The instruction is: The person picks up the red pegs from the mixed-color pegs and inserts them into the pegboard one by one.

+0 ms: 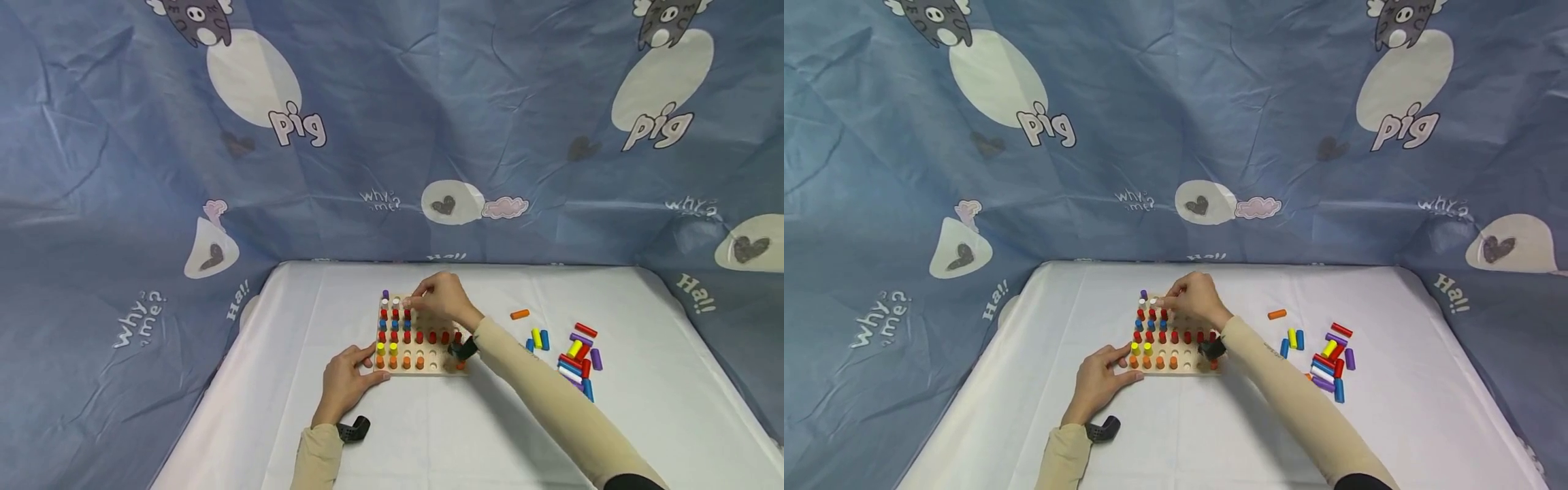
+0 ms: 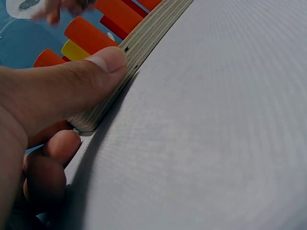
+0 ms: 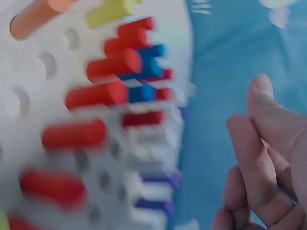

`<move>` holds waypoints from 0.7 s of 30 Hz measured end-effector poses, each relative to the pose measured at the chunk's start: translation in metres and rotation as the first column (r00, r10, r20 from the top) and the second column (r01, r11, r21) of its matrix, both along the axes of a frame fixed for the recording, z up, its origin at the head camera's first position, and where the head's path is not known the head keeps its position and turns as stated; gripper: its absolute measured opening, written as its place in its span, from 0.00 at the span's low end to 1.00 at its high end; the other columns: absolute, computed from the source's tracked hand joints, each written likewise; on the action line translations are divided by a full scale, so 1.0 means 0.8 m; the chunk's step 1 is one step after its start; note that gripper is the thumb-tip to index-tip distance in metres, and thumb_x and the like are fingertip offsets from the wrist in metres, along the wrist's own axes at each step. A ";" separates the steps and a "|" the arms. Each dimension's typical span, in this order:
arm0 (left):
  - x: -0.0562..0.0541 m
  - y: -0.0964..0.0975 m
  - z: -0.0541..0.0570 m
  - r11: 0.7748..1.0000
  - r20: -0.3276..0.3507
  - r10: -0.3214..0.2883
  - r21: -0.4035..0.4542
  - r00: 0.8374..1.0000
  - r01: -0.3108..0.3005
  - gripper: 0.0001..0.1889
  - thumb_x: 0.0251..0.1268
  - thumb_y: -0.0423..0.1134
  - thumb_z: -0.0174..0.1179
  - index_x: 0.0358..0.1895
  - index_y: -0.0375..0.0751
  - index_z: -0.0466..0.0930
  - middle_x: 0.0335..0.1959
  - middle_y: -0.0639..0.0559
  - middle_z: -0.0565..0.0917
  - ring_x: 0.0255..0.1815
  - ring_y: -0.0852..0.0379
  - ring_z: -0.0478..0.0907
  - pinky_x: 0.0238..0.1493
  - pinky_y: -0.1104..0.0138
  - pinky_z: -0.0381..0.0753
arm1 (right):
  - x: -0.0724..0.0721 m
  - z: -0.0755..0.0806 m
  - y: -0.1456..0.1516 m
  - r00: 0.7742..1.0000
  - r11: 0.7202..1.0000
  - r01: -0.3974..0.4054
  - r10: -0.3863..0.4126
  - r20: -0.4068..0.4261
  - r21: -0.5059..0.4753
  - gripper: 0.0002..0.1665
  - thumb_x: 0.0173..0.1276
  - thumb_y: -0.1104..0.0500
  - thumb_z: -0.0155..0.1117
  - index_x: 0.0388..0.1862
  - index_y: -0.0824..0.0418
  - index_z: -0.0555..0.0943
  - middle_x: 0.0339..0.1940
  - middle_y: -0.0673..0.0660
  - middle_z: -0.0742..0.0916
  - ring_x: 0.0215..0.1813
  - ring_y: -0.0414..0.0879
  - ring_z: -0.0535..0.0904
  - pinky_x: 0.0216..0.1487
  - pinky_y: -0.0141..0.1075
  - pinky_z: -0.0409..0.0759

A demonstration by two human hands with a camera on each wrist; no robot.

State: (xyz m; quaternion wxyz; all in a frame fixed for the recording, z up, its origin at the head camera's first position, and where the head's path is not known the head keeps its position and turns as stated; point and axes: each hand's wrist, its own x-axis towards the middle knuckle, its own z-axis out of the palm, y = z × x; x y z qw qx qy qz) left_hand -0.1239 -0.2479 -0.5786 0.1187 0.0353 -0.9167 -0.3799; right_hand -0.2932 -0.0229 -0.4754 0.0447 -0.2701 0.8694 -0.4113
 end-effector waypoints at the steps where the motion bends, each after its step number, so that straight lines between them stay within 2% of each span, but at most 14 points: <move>1: -0.001 0.001 0.000 1.000 -0.005 0.000 -0.002 1.000 0.000 0.36 0.47 0.54 0.85 0.63 0.47 0.88 0.27 0.62 0.77 0.21 0.65 0.62 0.26 0.70 0.62 | -0.002 0.007 0.013 1.000 1.000 0.003 -0.003 0.006 -0.018 0.12 0.64 0.48 0.82 0.29 0.55 0.94 0.26 0.54 0.92 0.24 0.40 0.81 0.29 0.34 0.74; 3: -0.002 0.004 -0.001 1.000 -0.013 -0.002 -0.006 1.000 0.002 0.37 0.47 0.54 0.85 0.63 0.47 0.88 0.27 0.62 0.78 0.21 0.66 0.62 0.26 0.70 0.62 | -0.008 0.019 0.045 1.000 0.999 0.019 -0.018 0.021 -0.046 0.13 0.66 0.47 0.80 0.32 0.56 0.94 0.27 0.56 0.92 0.25 0.42 0.84 0.29 0.35 0.76; 6: -0.002 0.005 -0.002 1.000 -0.012 -0.009 -0.007 1.000 0.009 0.37 0.47 0.54 0.85 0.64 0.47 0.88 0.27 0.61 0.78 0.21 0.66 0.61 0.26 0.70 0.62 | -0.016 0.030 0.101 0.996 0.995 0.088 -0.087 0.037 -0.034 0.16 0.70 0.45 0.76 0.38 0.57 0.94 0.31 0.57 0.93 0.31 0.44 0.87 0.35 0.37 0.80; 9: -0.001 0.003 0.000 1.000 -0.003 -0.007 -0.003 1.000 0.007 0.37 0.47 0.54 0.85 0.64 0.47 0.88 0.27 0.62 0.77 0.21 0.66 0.61 0.26 0.70 0.61 | -0.024 0.030 0.160 0.980 0.981 0.193 -0.194 0.048 0.019 0.21 0.72 0.43 0.74 0.44 0.60 0.93 0.38 0.57 0.94 0.40 0.47 0.88 0.42 0.38 0.82; 12: -0.002 -0.001 0.002 1.000 -0.012 0.013 -0.004 1.000 -0.013 0.36 0.46 0.52 0.86 0.63 0.47 0.88 0.27 0.62 0.77 0.20 0.66 0.61 0.26 0.69 0.61 | -0.029 0.024 0.215 0.957 0.955 0.284 -0.288 0.039 0.084 0.25 0.73 0.41 0.72 0.49 0.63 0.92 0.44 0.61 0.93 0.46 0.54 0.88 0.44 0.39 0.81; 16: -0.003 -0.003 0.003 1.000 -0.016 0.015 -0.006 1.000 -0.015 0.36 0.46 0.52 0.86 0.63 0.47 0.88 0.27 0.61 0.78 0.20 0.66 0.61 0.26 0.69 0.61 | -0.018 0.013 0.284 0.923 0.909 0.377 -0.385 0.009 0.179 0.27 0.76 0.43 0.69 0.53 0.67 0.89 0.48 0.66 0.92 0.50 0.61 0.86 0.44 0.42 0.80; 21: -0.003 0.000 -0.002 1.000 0.013 0.006 0.001 1.000 -0.006 0.36 0.47 0.53 0.85 0.64 0.47 0.88 0.28 0.61 0.78 0.20 0.65 0.62 0.26 0.69 0.62 | 0.006 -0.011 0.358 0.872 0.838 0.476 -0.490 -0.017 0.268 0.29 0.78 0.44 0.67 0.54 0.70 0.87 0.51 0.71 0.90 0.51 0.66 0.83 0.42 0.47 0.78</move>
